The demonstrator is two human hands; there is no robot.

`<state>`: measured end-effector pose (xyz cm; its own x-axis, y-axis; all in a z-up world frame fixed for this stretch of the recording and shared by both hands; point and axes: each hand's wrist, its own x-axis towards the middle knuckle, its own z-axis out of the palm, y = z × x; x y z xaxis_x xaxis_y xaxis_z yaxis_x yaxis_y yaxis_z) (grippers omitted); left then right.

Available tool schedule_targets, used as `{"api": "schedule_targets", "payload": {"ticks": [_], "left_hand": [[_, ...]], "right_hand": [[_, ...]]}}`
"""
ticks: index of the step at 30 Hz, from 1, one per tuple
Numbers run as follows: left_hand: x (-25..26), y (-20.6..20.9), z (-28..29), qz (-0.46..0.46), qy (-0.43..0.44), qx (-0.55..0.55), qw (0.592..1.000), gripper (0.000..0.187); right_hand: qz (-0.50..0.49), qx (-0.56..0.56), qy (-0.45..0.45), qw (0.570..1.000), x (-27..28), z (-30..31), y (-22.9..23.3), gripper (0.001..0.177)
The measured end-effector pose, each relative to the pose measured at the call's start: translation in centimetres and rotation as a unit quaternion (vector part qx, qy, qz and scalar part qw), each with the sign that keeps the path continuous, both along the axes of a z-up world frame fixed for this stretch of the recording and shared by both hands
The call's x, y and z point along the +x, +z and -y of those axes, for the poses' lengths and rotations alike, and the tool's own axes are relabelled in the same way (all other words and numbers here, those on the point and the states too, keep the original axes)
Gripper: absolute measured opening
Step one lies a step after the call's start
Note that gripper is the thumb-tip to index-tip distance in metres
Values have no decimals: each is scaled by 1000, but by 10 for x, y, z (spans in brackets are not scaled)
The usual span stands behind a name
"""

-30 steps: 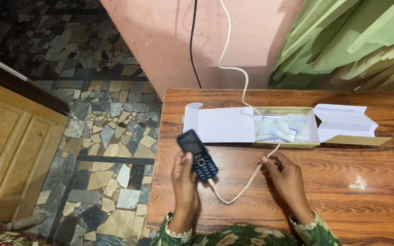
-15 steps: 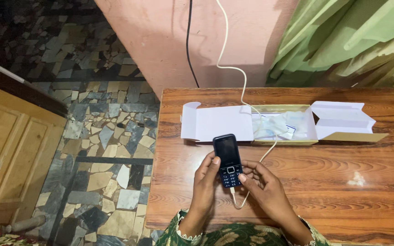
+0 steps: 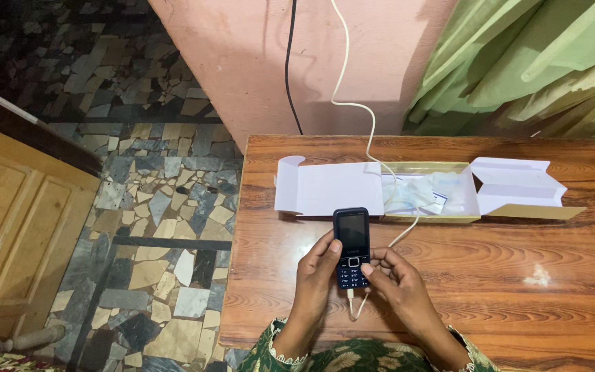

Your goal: The person inserts a SIM card and battery into a feature phone, closes the back cover, and connects a charger to the phone. The charger is then plugged into a wall socket, and the phone begins to charge.

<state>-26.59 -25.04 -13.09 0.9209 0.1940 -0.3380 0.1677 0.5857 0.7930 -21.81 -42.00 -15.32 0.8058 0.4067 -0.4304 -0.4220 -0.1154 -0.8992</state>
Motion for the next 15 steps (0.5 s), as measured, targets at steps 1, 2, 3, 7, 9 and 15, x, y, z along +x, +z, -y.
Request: {"api": "schedule_targets", "payload": {"ticks": [1, 2, 3, 7, 9, 15], "left_hand": [[0, -1, 0, 3, -3, 5, 1000, 48], [0, -1, 0, 6, -5, 10, 1000, 49], [0, -2, 1, 8, -3, 0, 1000, 49], [1, -5, 4, 13, -1, -22, 1000, 49], [0, -7, 5, 14, -2, -23, 1000, 49], [-3, -9, 3, 20, -7, -6, 1000, 52]], "right_hand": [[-5, 10, 1, 1000, 0, 0, -1, 26], [-1, 10, 1, 1000, 0, 1, -2, 25], [2, 10, 0, 1000, -1, 1, -4, 24], [-20, -6, -19, 1000, -1, 4, -7, 23], [1, -18, -12, 1000, -1, 5, -7, 22], [-7, 22, -27, 999, -1, 2, -2, 21]]}}
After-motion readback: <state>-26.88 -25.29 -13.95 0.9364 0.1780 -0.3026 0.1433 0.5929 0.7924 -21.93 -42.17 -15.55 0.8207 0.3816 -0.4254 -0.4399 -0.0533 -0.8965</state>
